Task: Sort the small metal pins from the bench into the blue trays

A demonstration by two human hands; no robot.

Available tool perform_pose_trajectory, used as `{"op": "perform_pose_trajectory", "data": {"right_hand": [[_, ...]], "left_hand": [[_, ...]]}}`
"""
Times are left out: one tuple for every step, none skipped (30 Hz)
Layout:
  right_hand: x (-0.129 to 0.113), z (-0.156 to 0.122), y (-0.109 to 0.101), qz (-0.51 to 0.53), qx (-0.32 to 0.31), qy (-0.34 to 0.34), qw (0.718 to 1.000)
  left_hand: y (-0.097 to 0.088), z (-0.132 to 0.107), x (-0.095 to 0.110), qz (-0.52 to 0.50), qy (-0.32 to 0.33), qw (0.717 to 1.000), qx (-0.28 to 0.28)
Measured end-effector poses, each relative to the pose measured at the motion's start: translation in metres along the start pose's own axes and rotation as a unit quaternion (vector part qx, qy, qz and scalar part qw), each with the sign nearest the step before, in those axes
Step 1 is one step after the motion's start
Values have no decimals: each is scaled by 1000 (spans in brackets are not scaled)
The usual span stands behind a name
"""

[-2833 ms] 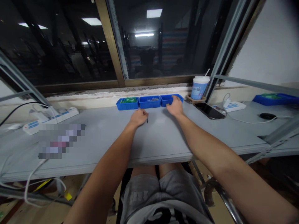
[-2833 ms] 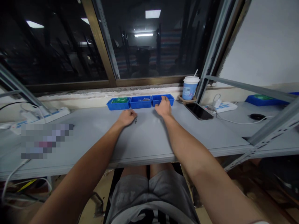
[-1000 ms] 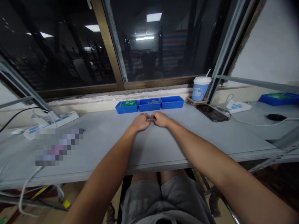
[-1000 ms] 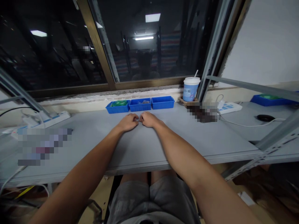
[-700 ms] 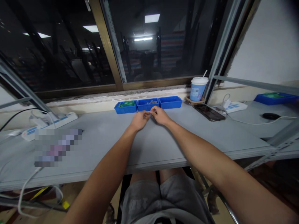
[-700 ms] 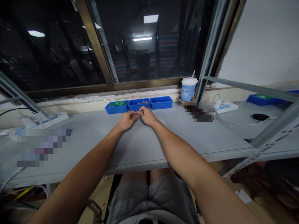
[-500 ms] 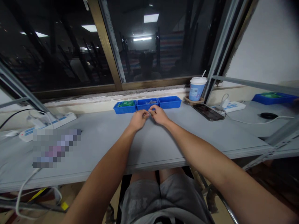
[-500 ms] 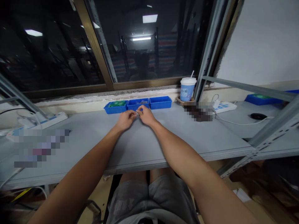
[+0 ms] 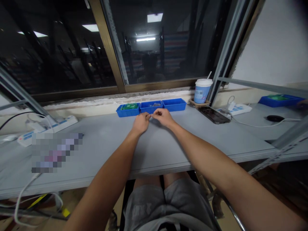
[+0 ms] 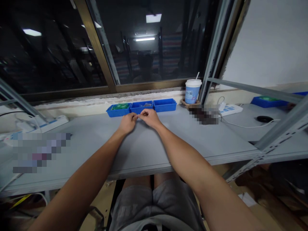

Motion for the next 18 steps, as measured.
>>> {"op": "perform_pose_trajectory", "data": {"right_hand": [[1,0,-1,4,3,1,1000],[1,0,-2,2,5,1,1000],[1,1,-4,-6,7,1,1000],[1,1,-5,-21,9,1,1000],[0,2,-7,-44,13,3,999],[0,2,-11,-73,20,7,997],[1,2,-15,-109,30,12,994],[1,3,-21,-150,43,17,988],[2,2,-27,-193,57,24,979],[3,2,-33,-234,70,32,969],[6,2,-40,-271,81,44,958],[10,1,-46,-300,88,61,948],[16,1,-51,-321,90,81,939],[23,0,-56,-334,87,106,932],[32,0,-60,-341,81,133,927],[40,-1,-62,-344,71,160,922],[48,-1,-63,-346,59,184,918],[55,-1,-63,-346,45,204,914]], "left_hand": [[0,0,0,-7,0,1000,0],[0,0,0,-15,0,1000,2],[0,0,-1,-23,1,1000,5],[0,0,-1,-32,3,999,11],[-1,0,-2,-42,5,999,20],[-2,0,-4,-51,6,998,31],[-3,1,-6,-58,6,997,41],[-4,1,-8,-64,4,997,49],[-4,1,-11,-68,1,996,55],[-4,1,-14,-70,-4,996,59],[-3,2,-17,-70,-9,996,59],[-3,2,-19,-70,-13,996,57],[-2,2,-20,-68,-17,996,53],[0,2,-20,-66,-20,997,46],[1,2,-20,-63,-21,997,39],[2,1,-19,-59,-19,998,31],[3,1,-17,-55,-17,998,25],[3,0,-15,-51,-14,998,19]]}}
Point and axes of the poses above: each hand's wrist, its own z-axis towards the middle knuckle, its own y-axis out of the palm, x = y × z, the point moved 10 cm from there along z, towards the middle knuckle, and after that the axes turned 12 degrees about -x, right-handed, at the moved point
